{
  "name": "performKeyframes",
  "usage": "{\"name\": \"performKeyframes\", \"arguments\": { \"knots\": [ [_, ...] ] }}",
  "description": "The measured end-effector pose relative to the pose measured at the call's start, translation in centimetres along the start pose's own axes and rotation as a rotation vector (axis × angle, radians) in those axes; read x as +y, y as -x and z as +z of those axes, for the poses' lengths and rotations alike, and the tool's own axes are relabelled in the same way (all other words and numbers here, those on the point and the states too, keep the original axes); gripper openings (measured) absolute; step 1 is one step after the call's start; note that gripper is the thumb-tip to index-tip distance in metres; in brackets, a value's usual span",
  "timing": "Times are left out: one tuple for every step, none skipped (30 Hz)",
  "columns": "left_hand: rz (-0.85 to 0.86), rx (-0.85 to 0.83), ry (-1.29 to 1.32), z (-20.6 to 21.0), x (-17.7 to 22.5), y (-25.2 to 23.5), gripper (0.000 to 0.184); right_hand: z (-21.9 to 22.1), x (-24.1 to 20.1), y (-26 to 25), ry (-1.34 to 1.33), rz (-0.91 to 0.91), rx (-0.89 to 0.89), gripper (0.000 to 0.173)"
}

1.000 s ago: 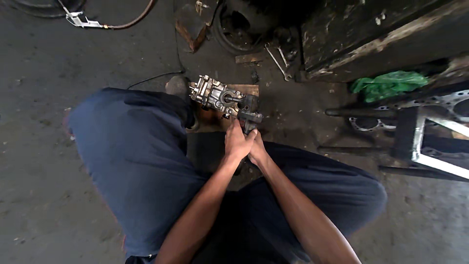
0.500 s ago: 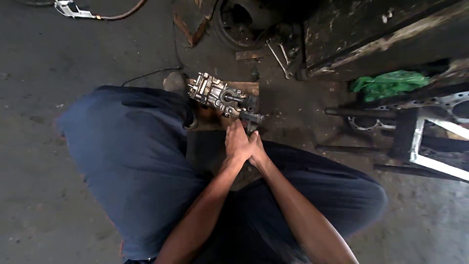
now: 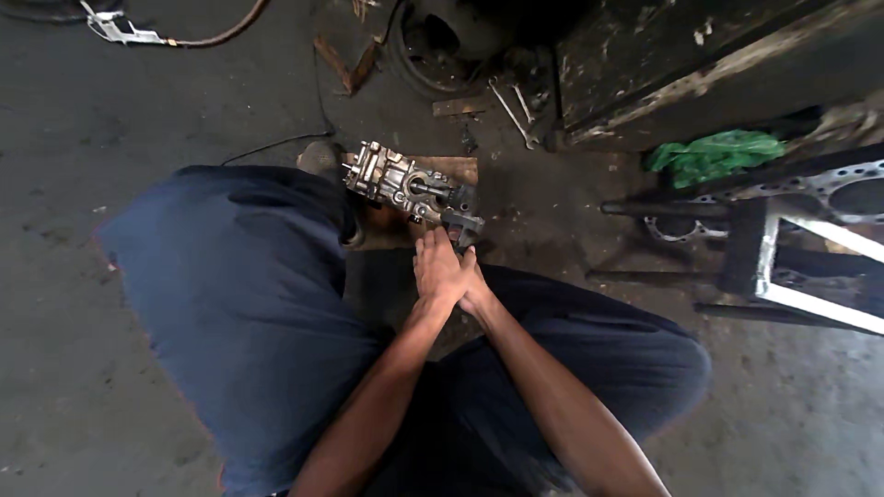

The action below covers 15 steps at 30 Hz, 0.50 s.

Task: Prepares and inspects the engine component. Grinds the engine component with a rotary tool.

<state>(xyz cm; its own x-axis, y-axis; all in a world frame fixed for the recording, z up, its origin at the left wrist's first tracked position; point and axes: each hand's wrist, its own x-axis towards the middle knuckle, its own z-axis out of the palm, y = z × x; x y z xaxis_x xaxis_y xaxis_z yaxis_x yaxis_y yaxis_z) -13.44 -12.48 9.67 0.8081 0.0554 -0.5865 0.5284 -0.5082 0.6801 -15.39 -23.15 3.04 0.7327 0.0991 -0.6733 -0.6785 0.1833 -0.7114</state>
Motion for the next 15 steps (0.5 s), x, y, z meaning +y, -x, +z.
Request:
{"name": "performKeyframes", "arguments": {
  "knots": [
    [-0.002,0.008,0.004,0.1,-0.1,-0.1,0.062,0.1,-0.1,0.0,0.001,-0.004,-0.013,0.034],
    [-0.003,0.016,0.009,0.1,-0.1,-0.2,0.062,0.2,-0.3,0.2,0.002,-0.004,-0.025,0.034],
    [-0.001,0.023,0.014,0.1,-0.2,-0.2,0.063,0.2,-0.4,0.2,-0.007,-0.012,-0.031,0.033],
    [0.003,0.028,0.025,0.1,-0.3,-0.3,0.063,0.2,-0.3,0.1,-0.01,-0.023,-0.037,0.034],
    [0.006,0.032,0.041,0.1,-0.3,-0.4,0.064,0.0,-0.2,0.0,-0.006,-0.029,-0.053,0.037],
    [0.008,0.039,0.05,0.1,-0.2,-0.4,0.064,0.0,-0.1,-0.2,-0.008,-0.037,-0.053,0.038],
    [0.011,0.046,0.054,0.1,-0.2,-0.5,0.063,-0.1,0.0,-0.3,-0.008,-0.038,-0.052,0.038],
    [0.011,0.048,0.059,0.1,-0.2,-0.5,0.062,0.1,-0.1,-0.3,-0.006,-0.043,-0.042,0.036],
    [0.009,0.046,0.062,0.0,-0.2,-0.6,0.061,0.4,-0.4,-0.2,-0.004,-0.043,-0.03,0.035],
    [0.007,0.043,0.064,-0.1,-0.2,-0.6,0.061,0.7,-0.7,0.0,0.006,-0.036,-0.02,0.034],
    [0.009,0.042,0.064,-0.2,-0.2,-0.6,0.061,0.9,-0.8,0.0,0.006,-0.033,-0.011,0.033],
    [0.011,0.042,0.068,-0.3,-0.2,-0.6,0.062,0.8,-0.8,-0.1,0.002,-0.036,-0.007,0.033],
    [0.012,0.04,0.077,-0.4,-0.2,-0.7,0.062,0.8,-0.8,-0.2,0.003,-0.04,-0.01,0.033],
    [0.01,0.038,0.085,-0.5,-0.2,-0.7,0.064,1.0,-0.9,-0.3,0.008,-0.053,-0.006,0.031],
    [0.007,0.038,0.092,-0.6,-0.3,-0.7,0.064,1.2,-1.0,-0.2,0.013,-0.058,0.002,0.03]
  ]
}}
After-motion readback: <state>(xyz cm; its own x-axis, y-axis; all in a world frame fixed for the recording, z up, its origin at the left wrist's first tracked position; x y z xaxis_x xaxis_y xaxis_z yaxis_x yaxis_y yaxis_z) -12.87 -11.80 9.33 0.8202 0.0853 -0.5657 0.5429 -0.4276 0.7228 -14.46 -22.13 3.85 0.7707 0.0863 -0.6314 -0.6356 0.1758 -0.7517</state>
